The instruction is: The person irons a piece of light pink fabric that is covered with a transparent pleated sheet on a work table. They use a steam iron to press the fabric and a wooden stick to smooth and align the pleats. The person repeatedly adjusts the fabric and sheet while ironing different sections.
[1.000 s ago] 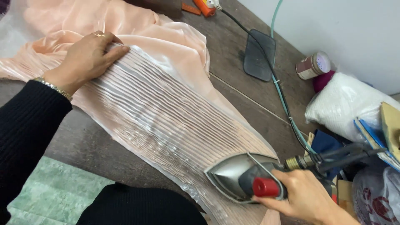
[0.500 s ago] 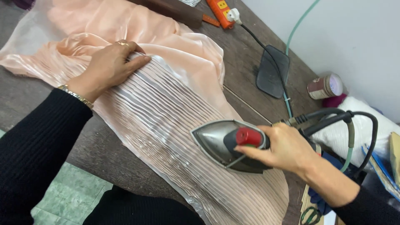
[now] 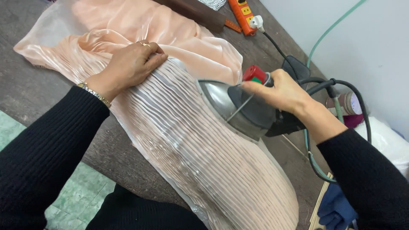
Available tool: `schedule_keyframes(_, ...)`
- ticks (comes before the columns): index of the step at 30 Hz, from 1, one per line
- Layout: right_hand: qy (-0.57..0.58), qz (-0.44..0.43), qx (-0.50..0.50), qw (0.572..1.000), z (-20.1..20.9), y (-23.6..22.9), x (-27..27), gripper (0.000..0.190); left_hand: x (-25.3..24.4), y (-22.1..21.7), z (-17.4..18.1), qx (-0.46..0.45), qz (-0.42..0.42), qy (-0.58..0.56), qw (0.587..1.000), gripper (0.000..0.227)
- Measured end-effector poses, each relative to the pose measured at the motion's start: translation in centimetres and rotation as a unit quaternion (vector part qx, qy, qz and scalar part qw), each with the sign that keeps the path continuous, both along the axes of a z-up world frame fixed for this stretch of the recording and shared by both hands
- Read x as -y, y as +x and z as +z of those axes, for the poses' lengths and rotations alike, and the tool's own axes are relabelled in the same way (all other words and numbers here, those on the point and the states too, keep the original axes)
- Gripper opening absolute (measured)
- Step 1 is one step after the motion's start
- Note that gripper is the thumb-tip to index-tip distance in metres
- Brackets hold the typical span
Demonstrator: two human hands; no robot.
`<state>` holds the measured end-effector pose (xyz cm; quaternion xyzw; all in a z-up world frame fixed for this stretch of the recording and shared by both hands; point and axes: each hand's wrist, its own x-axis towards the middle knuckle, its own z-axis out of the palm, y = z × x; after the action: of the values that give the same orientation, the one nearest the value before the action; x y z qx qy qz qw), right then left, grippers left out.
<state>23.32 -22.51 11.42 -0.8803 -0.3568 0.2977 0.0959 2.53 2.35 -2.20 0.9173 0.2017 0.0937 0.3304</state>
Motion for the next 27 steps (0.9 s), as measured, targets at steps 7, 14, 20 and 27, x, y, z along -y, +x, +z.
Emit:
schedule_keyframes(7,-0.05,-0.066,0.083,0.993,0.5,1.5,3.4,0.064,0.2,-0.3,0.3,0.006,-0.011,0.001,1.0,0.039)
schedule_keyframes(14,-0.045,-0.097,0.18,0.978,3.9,-1.5,19.5,0.037,-0.7,-0.6,2.0,-0.06,-0.02,-0.032,0.997,0.048)
schedule_keyframes(20,-0.117,-0.155,0.14,0.971,1.1,-6.8,36.9,0.043,-2.8,-1.1,2.2,-0.107,-0.001,0.012,0.994,0.056)
schedule_keyframes(27,-0.225,-0.151,0.16,0.949,0.1,-8.3,42.0,0.047,-5.1,-0.3,0.0,-0.053,-0.02,0.046,0.997,0.049)
